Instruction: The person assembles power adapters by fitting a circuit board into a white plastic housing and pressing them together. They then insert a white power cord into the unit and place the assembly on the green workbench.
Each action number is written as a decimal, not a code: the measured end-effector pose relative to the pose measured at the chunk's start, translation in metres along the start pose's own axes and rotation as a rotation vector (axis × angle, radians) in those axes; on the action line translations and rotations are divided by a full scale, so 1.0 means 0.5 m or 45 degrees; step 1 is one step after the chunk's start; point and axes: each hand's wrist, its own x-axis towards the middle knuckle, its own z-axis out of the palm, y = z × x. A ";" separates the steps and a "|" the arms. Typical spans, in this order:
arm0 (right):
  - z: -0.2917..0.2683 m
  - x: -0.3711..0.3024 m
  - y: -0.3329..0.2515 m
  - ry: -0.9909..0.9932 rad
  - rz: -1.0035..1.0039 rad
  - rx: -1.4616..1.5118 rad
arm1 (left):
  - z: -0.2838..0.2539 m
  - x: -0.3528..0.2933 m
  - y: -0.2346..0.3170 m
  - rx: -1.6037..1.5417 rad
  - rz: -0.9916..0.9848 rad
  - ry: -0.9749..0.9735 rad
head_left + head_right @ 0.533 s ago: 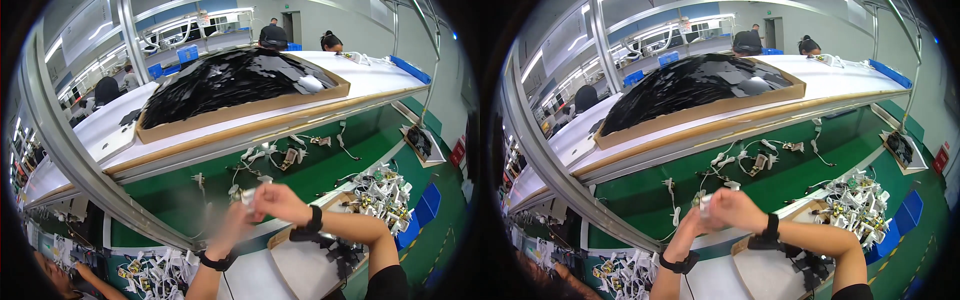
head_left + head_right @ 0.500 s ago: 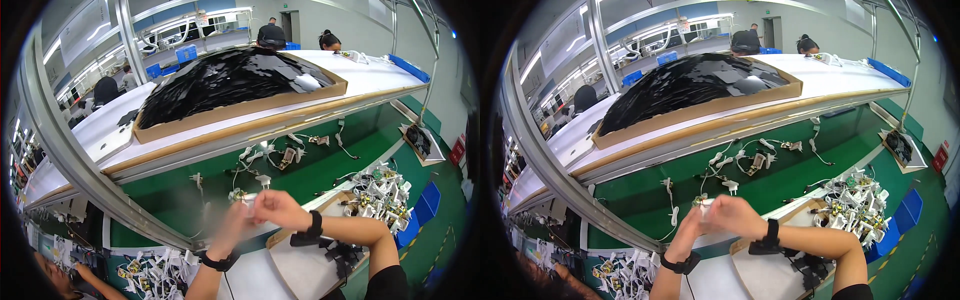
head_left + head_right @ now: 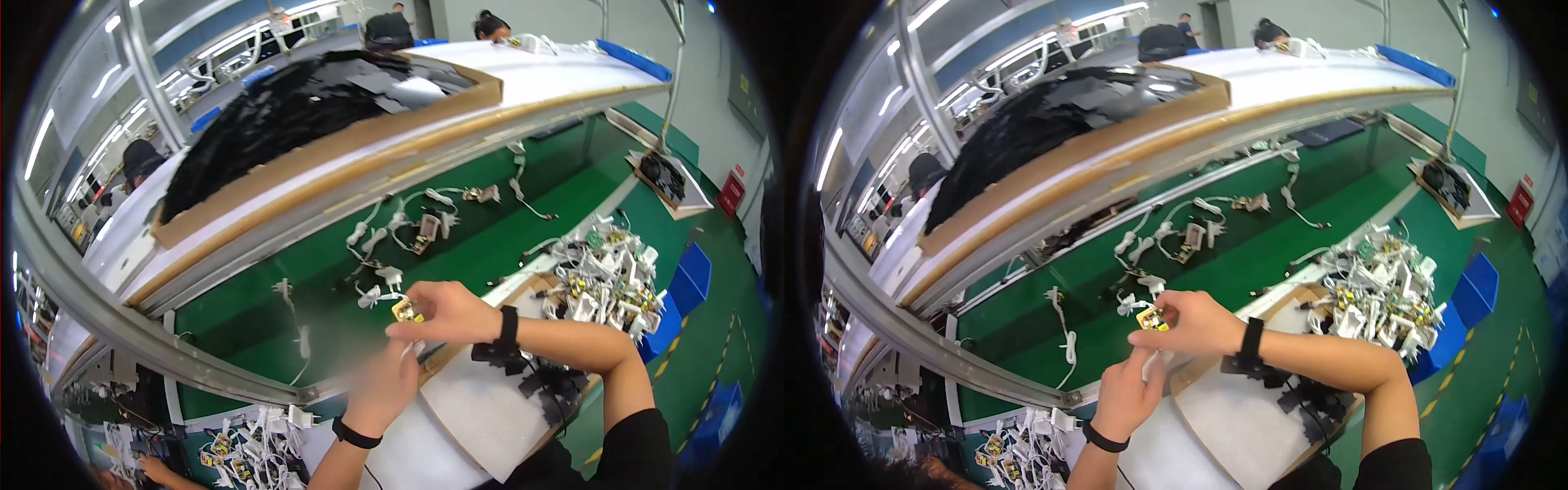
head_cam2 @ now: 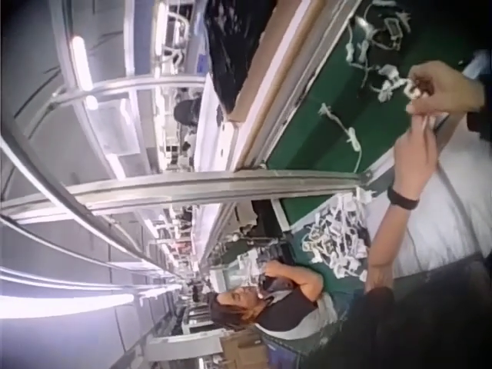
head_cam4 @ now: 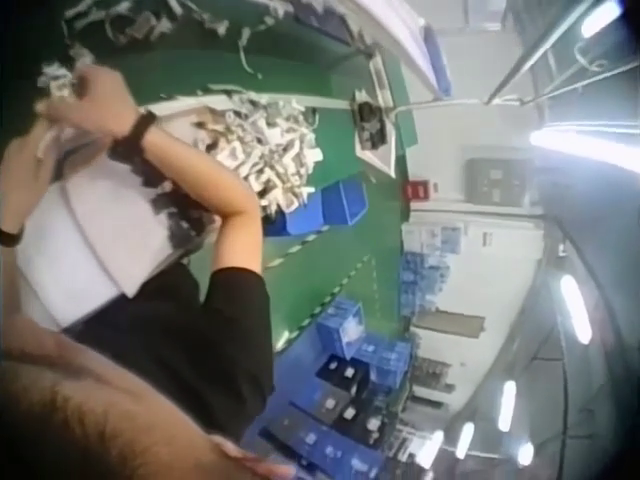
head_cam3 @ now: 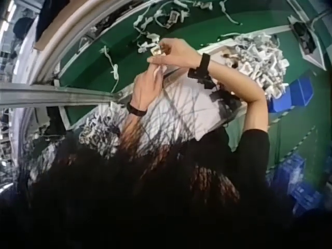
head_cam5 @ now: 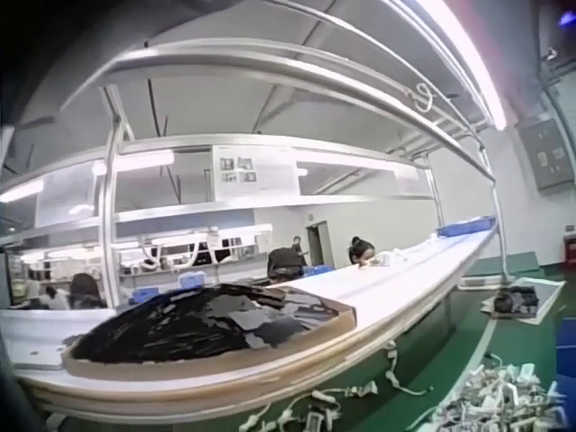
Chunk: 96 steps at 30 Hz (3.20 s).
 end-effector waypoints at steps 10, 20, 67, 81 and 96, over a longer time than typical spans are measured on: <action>-0.037 0.022 0.145 -0.174 -0.162 0.890 | 0.021 0.077 -0.037 -1.121 -0.491 -0.453; -0.191 -0.143 0.252 -0.675 -0.015 -0.784 | 0.036 0.095 -0.054 -1.329 -0.585 -0.127; -0.136 -0.061 0.027 0.242 -0.695 0.122 | 0.081 0.137 0.147 -1.126 -0.189 0.299; 0.025 -0.052 -0.042 -0.058 -0.269 0.637 | -0.029 0.004 0.053 -1.069 -0.249 0.313; -0.029 -0.117 0.017 -0.103 -0.686 -0.064 | -0.001 0.122 -0.037 0.143 0.006 0.696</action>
